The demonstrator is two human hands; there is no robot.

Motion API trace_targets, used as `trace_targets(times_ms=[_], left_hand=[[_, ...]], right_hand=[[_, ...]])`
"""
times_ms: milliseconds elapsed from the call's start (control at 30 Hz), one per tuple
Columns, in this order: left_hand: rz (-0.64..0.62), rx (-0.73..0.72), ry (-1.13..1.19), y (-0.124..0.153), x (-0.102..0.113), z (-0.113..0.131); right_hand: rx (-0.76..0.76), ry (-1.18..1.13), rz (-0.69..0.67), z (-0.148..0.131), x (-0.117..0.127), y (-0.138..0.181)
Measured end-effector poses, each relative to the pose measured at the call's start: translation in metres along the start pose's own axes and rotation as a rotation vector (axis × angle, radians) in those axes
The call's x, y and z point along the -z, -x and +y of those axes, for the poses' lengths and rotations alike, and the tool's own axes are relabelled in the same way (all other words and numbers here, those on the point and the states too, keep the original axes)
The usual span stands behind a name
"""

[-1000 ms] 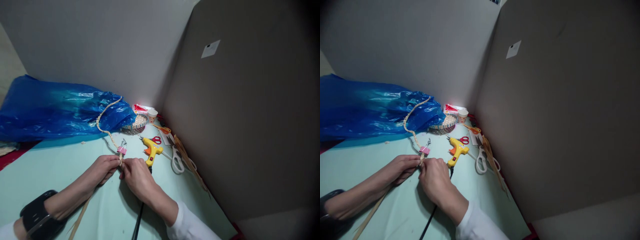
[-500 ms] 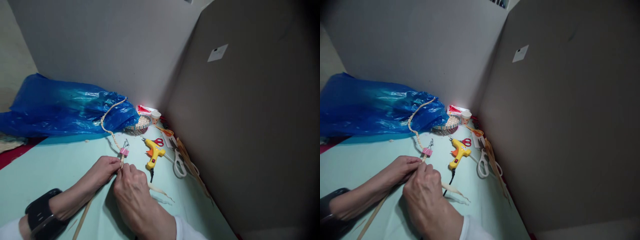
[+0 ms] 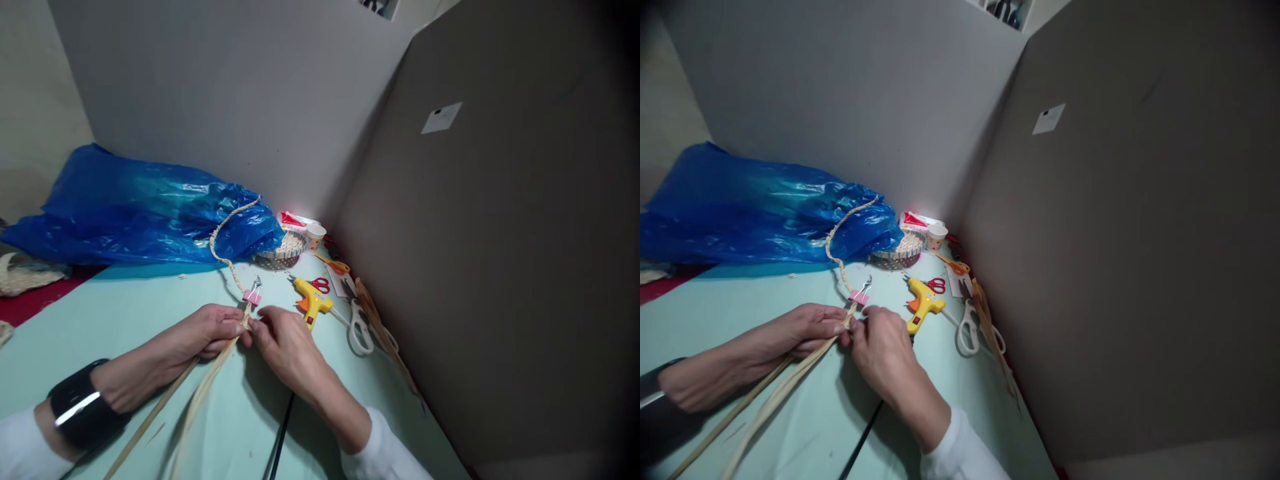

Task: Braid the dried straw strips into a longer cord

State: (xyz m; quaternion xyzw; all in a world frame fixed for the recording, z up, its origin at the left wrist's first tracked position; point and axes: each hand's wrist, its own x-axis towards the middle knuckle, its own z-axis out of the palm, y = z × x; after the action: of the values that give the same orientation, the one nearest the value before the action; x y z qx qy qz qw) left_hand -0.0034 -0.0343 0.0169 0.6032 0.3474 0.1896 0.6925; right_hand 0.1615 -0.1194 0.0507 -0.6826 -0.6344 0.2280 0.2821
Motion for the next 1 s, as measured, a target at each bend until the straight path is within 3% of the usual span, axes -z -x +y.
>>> trace_targets(times_ms=[67,133,367,567,733,900,1000], left_hand=[[-0.011,0.004,-0.001,0.000,0.000,0.002],[0.001,0.013,-0.021,-0.001,0.001,0.001],[0.096,-0.012,-0.275,-0.008,0.001,-0.009],[0.299,-0.177,-0.598,0.003,-0.003,0.003],[0.350,-0.192,-0.703,0.009,0.000,0.006],[0.279,-0.068,-0.645,0.015,-0.028,-0.009],[0.290,-0.074,-0.718,0.023,-0.043,-0.013]], right_hand=[[0.004,-0.099,-0.126,0.004,-0.005,-0.004],[-0.011,-0.149,-0.154,0.006,-0.011,-0.008],[-0.096,-0.156,-0.092,0.007,-0.018,-0.013],[-0.115,-0.218,-0.015,0.011,-0.023,-0.010],[-0.119,-0.228,0.055,0.013,-0.027,-0.005],[-0.137,-0.335,0.060,0.013,-0.028,-0.005],[-0.154,-0.410,0.058,0.016,-0.029,-0.007]])
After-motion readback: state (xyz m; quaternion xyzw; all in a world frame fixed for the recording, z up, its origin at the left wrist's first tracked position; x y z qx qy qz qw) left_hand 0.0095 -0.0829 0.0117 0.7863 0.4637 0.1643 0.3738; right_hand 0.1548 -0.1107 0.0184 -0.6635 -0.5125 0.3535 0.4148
